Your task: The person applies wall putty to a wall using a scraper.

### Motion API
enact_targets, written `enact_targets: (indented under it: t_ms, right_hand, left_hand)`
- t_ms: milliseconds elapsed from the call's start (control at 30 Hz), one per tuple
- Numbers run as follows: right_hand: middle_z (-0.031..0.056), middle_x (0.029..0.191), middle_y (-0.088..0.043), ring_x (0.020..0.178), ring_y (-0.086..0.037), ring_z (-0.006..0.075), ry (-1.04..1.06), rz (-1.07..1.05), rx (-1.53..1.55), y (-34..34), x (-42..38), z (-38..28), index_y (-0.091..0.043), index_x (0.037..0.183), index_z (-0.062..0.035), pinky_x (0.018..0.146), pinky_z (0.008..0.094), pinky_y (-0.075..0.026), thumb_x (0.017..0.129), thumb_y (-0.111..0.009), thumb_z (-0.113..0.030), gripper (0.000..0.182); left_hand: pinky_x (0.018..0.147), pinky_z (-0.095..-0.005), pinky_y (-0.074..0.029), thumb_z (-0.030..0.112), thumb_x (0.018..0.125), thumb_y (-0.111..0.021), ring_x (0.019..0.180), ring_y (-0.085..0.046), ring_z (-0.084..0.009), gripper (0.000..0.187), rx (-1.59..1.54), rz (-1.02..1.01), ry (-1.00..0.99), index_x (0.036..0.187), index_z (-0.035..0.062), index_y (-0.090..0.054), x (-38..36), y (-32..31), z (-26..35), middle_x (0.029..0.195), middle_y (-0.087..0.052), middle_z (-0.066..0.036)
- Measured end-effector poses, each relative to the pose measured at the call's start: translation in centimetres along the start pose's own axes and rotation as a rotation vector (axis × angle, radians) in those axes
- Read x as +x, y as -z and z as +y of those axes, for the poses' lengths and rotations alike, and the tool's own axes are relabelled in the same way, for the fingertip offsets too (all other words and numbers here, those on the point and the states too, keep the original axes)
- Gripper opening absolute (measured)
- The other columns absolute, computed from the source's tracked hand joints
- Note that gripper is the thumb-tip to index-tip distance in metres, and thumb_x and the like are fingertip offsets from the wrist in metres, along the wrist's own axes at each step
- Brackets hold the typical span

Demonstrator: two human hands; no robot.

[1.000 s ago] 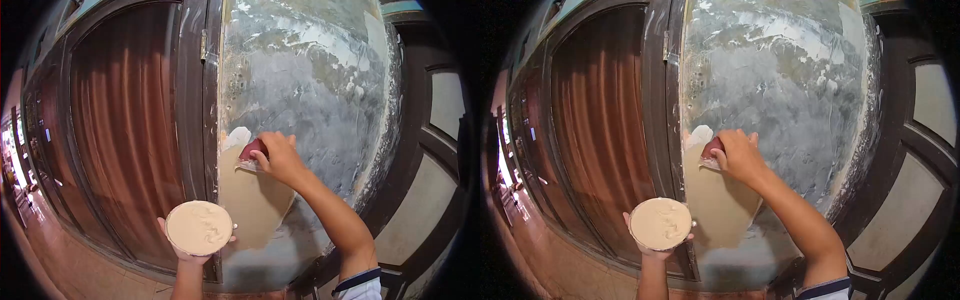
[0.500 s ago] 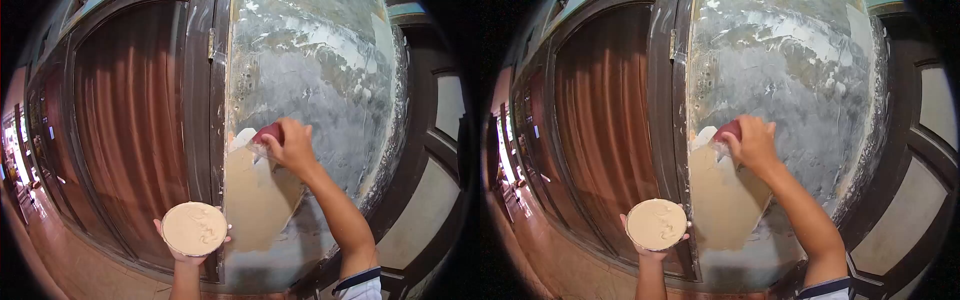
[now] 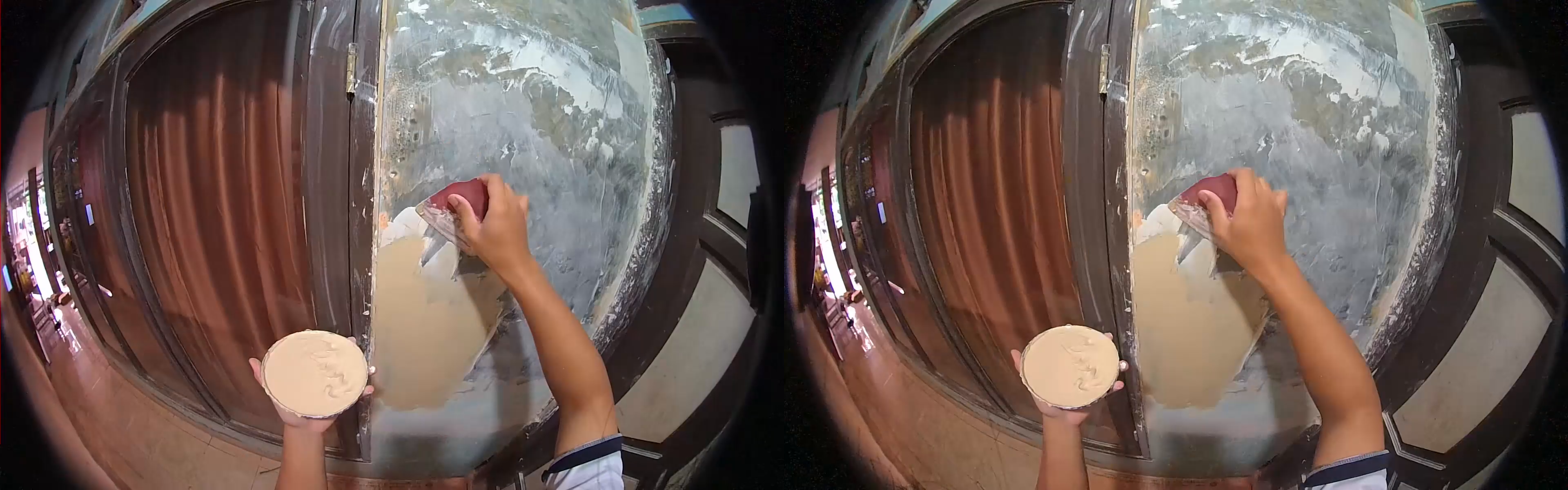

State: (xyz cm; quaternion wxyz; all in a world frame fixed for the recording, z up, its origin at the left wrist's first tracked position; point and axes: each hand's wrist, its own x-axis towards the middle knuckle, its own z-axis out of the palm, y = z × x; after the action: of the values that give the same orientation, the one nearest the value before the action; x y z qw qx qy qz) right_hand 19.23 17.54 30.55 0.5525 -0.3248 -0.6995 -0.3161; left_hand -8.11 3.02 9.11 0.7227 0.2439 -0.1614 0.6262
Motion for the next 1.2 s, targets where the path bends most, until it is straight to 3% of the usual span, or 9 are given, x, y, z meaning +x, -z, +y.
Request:
enact_targets:
  t_ms: [67,233,367,467,667,867,900,1100,1200]
  right_hand:
    - [0.0079,0.1,-0.066,0.096,-0.061,0.0303,-0.034,0.012,0.017,0.0,-0.7,-0.3,-0.065,0.112,-0.0102,0.087,0.0499,-0.037,0.091,-0.075,-0.041,0.038]
    - [0.0084,0.099,-0.068,0.092,-0.062,0.0302,0.307,-0.338,-0.097,-1.1,-6.1,-2.5,-0.065,0.111,-0.0101,0.085,0.0484,-0.038,0.091,-0.076,-0.042,0.04]
    - [0.0083,0.096,-0.068,0.089,-0.063,0.0313,0.031,-0.01,-0.08,-0.3,-1.1,-0.5,-0.065,0.11,-0.0095,0.084,0.0482,-0.038,0.092,-0.076,-0.04,0.037]
    - [0.009,0.096,-0.068,0.089,-0.063,0.0316,-0.028,0.038,0.02,0.7,-0.2,-0.2,-0.066,0.109,-0.0093,0.084,0.0481,-0.038,0.091,-0.078,-0.04,0.038]
    - [0.0075,0.096,-0.063,0.09,-0.06,0.0299,0.309,-0.369,-0.024,-1.4,-6.6,-2.8,-0.063,0.107,-0.0112,0.084,0.0505,-0.037,0.093,-0.072,-0.04,0.033]
    - [0.0113,0.097,-0.067,0.093,-0.062,0.0321,-0.111,0.073,0.018,-0.4,0.1,0.3,-0.062,0.113,-0.0085,0.083,0.0482,-0.038,0.094,-0.073,-0.041,0.039]
    - [0.0118,0.097,-0.066,0.094,-0.062,0.0322,-0.135,0.046,0.078,-0.3,-0.3,0.7,-0.062,0.113,-0.0081,0.084,0.0484,-0.038,0.093,-0.075,-0.04,0.04]
    - [0.0083,0.099,-0.068,0.089,-0.063,0.0311,0.307,-0.343,-0.04,-0.7,-6.9,-2.2,-0.064,0.111,-0.0079,0.084,0.0465,-0.038,0.089,-0.081,-0.038,0.041]
    - [0.0072,0.1,-0.066,0.095,-0.062,0.0306,0.154,-0.196,-0.067,-0.4,-4.5,-0.7,-0.063,0.113,-0.0091,0.084,0.0487,-0.037,0.093,-0.074,-0.042,0.04]
  left_hand:
    - [0.097,-0.0837,-0.044,0.101,0.076,-0.042,0.127,-0.044,-0.0729,0.123,-0.008,-0.017,-0.01,0.16,0.0118,-0.038,0.0,-0.1,0.0,0.158,-0.04,-0.032]
    - [0.096,-0.085,-0.044,0.1,0.077,-0.043,0.125,-0.046,-0.0728,0.121,-0.003,0.024,-0.021,0.159,0.0118,-0.039,-0.3,-0.2,0.0,0.157,-0.04,-0.034]
    - [0.098,-0.0875,-0.039,0.099,0.077,-0.045,0.128,-0.039,-0.076,0.122,-0.04,-0.048,-0.024,0.16,0.0112,-0.036,-0.2,0.6,0.2,0.159,-0.035,-0.036]
    - [0.096,-0.0877,-0.04,0.099,0.078,-0.044,0.127,-0.042,-0.0753,0.119,-0.028,0.013,-0.025,0.161,0.0147,-0.036,-0.5,0.4,0.2,0.158,-0.036,-0.036]
    - [0.095,-0.0874,-0.042,0.099,0.078,-0.044,0.124,-0.045,-0.0746,0.119,0.024,0.028,-0.053,0.16,0.0138,-0.038,-0.4,0.2,-0.1,0.157,-0.039,-0.036]
    - [0.096,-0.0873,-0.041,0.099,0.077,-0.045,0.125,-0.043,-0.0753,0.122,-0.001,0.009,-0.024,0.16,0.0111,-0.036,-0.5,-0.1,-0.3,0.157,-0.038,-0.036]
    - [0.096,-0.0874,-0.041,0.099,0.077,-0.045,0.125,-0.043,-0.0754,0.122,-0.003,0.013,-0.028,0.16,0.0103,-0.036,-0.7,-0.1,-0.3,0.158,-0.037,-0.036]
    - [0.096,-0.0871,-0.042,0.1,0.077,-0.043,0.125,-0.046,-0.0733,0.124,0.042,0.013,-0.038,0.16,0.0077,-0.036,-0.8,-0.1,-0.3,0.157,-0.04,-0.034]
    - [0.096,-0.0868,-0.042,0.1,0.077,-0.042,0.126,-0.046,-0.0726,0.123,0.035,0.063,-0.029,0.16,0.0088,-0.037,-0.8,-0.6,-0.6,0.157,-0.04,-0.034]
